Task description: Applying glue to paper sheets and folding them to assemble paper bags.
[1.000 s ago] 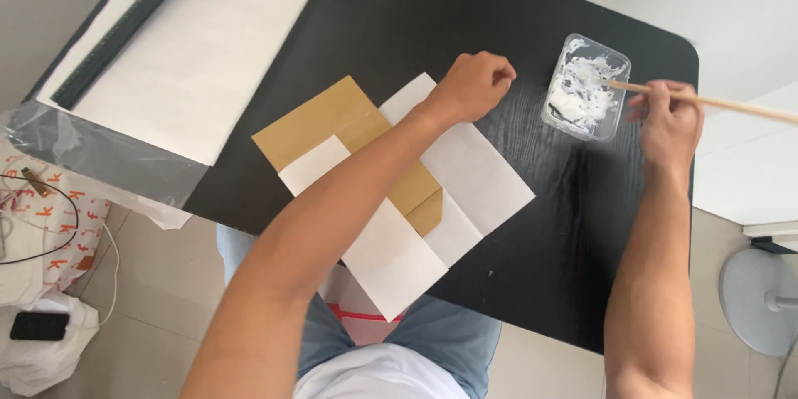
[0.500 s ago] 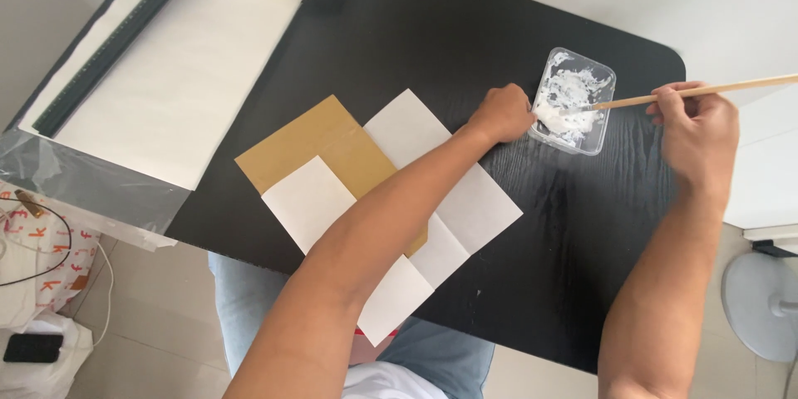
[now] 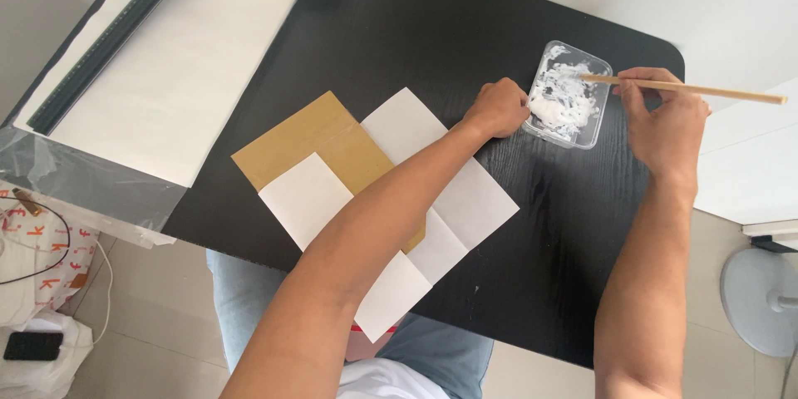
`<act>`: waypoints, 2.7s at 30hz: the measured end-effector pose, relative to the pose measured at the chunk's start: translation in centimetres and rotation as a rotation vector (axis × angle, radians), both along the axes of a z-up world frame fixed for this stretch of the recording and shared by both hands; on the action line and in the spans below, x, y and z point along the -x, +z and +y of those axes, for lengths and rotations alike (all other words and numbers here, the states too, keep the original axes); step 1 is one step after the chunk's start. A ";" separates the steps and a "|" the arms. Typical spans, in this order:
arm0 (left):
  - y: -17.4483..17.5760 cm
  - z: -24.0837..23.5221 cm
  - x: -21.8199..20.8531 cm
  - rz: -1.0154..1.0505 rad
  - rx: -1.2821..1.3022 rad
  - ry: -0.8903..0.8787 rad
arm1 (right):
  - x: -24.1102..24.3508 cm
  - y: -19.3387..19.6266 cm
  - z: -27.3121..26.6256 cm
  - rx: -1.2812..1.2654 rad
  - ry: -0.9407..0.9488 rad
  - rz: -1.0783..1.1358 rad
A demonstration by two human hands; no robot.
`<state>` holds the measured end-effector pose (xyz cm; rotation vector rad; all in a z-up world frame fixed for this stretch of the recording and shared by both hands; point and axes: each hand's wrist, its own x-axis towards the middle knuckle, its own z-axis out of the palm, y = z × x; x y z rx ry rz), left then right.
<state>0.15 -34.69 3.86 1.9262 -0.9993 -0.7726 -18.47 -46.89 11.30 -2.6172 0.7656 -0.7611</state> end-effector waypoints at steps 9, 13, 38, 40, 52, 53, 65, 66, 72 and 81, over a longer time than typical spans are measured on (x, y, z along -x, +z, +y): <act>0.3 0.4 0.1 0.032 -0.035 -0.023 | 0.1 1.5 1.3 -0.277 0.020 -0.057; 0.0 0.2 0.0 0.032 -0.053 -0.012 | -0.7 0.4 1.2 -0.231 0.025 -0.036; -0.8 0.1 0.2 0.013 -0.013 0.005 | -1.6 -2.2 -1.7 -0.339 -0.007 -0.290; -0.5 0.1 0.3 0.023 -0.010 0.003 | -1.2 -0.5 -0.1 -0.362 -0.012 -0.219; -0.2 0.4 0.5 0.035 -0.020 0.018 | -1.7 -0.7 0.3 -0.245 -0.026 -0.064; -0.2 0.3 0.5 0.040 -0.016 0.023 | -1.7 -0.8 0.1 -0.228 -0.034 -0.068; -0.8 0.4 0.4 0.001 0.030 0.053 | 2.6 -1.2 -4.4 -0.600 0.075 -0.355; -0.1 0.9 0.2 0.001 0.032 0.054 | 2.8 -1.1 -4.5 -0.599 0.077 -0.354; 3.0 5.5 -1.6 -0.193 0.259 0.026 | 3.9 -0.2 -4.3 -0.770 0.018 -0.442; 4.3 20.0 -4.1 -0.590 -0.160 -0.100 | 3.4 1.6 -2.4 -0.811 0.020 -0.515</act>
